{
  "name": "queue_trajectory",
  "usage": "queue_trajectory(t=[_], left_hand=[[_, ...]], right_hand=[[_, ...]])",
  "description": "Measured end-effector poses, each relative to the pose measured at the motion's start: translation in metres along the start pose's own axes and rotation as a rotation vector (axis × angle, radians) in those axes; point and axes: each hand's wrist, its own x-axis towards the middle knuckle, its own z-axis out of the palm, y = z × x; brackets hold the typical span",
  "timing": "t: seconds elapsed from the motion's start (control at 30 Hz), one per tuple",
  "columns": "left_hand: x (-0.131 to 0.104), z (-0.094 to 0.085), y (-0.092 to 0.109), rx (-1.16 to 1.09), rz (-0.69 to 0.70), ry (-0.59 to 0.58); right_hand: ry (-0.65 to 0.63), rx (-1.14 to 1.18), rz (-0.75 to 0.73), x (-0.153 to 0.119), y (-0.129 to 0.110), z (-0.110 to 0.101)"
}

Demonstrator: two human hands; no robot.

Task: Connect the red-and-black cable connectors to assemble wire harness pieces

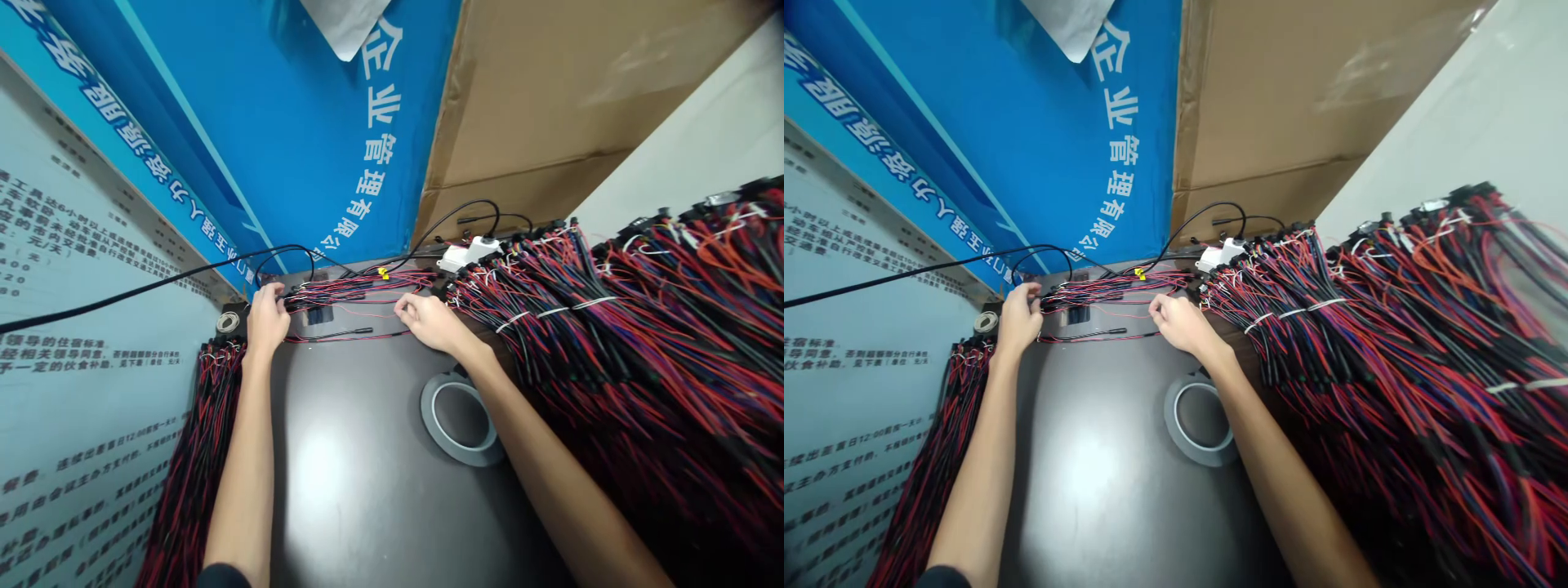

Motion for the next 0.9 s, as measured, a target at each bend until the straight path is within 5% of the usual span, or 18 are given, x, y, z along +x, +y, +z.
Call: queue_trajectory(t=[0.23, 0.67, 0.9], left_hand=[[-0.003, 0.002, -0.025, 0.041, -0.052, -0.077], [0.002, -0.006, -0.010, -0.140, -0.101, 0.021], [-0.002, -0.004, -0.004, 0.016, -0.039, 0.014]], right_hand=[[-0.003, 0.022, 0.040, 0.001, 0.003, 0.003], [0.007, 0.054, 0.045, 0.001, 0.005, 0.007], [-0.001, 0.036, 0.073, 0.001, 0.003, 0.006]])
